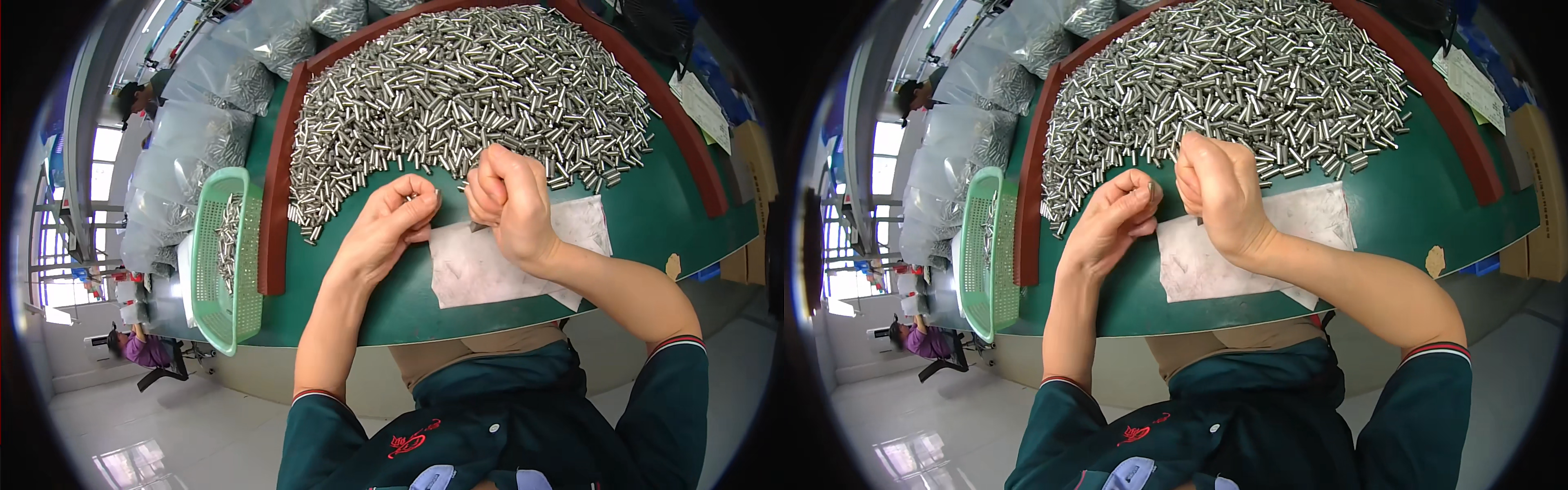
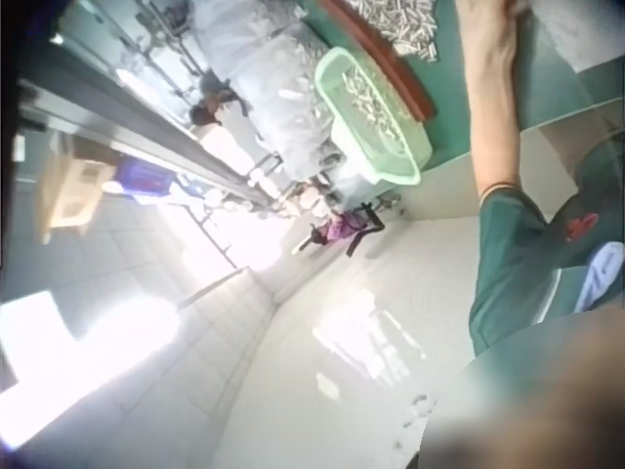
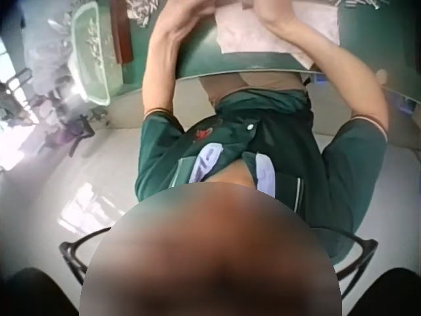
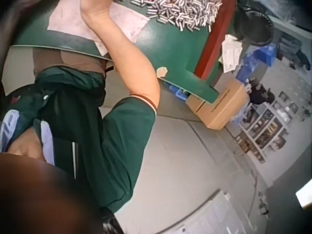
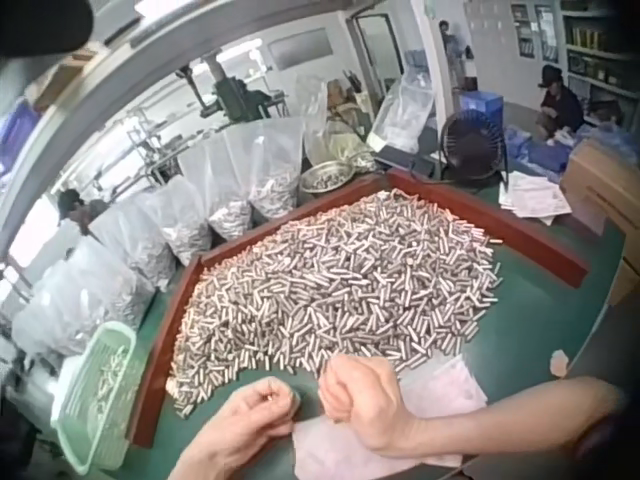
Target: Assembling or processing small cylindrical metal parts using a handheld tool at a factory workbench.
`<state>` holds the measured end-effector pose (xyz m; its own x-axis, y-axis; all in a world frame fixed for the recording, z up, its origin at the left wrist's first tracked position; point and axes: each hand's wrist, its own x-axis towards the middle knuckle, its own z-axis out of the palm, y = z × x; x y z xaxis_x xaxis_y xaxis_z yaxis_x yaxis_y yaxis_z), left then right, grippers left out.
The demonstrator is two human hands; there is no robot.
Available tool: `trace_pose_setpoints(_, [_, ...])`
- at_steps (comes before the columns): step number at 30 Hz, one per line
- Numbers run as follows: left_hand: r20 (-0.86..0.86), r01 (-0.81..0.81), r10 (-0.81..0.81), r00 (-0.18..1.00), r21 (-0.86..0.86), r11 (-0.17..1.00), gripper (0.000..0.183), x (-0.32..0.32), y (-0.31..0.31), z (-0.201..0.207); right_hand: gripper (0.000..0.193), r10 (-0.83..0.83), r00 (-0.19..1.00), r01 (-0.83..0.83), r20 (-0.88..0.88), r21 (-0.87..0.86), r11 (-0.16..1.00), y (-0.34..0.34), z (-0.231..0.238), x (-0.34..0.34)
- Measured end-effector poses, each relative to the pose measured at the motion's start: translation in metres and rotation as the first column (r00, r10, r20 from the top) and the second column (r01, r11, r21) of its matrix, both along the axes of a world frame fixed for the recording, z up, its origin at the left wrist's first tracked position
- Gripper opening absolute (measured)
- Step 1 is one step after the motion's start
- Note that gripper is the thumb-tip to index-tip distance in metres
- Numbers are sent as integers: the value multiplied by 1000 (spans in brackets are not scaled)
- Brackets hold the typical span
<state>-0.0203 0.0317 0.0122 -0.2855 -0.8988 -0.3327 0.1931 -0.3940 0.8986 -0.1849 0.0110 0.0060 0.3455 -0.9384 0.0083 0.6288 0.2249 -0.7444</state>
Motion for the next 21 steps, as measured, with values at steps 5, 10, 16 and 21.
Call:
trace_pose_setpoints(5, [-389, 9, 69, 918, 195, 981, 13, 11, -5, -12, 37, 19, 1000, -20, 12, 13, 1000, -1, -1, 1])
trace_pose_setpoints(10, [-389, -20, 110, 915, 227, 974, 19, 10, -8, -10, 35, 11, 1000, -11, 7, 7, 1000, -3, -1, 1])
trace_pose_setpoints(16, [-263, -139, 189, 946, 195, 971, 22, 4, -7, -3, 37, 3, 1000, -4, 22, 24, 1000, -4, -2, 2])
trace_pose_setpoints(21, [113, -109, 123, 986, -126, 986, 30, -1, -11, -7, 38, -11, 1000, 11, -7, 41, 999, -6, -3, 1])
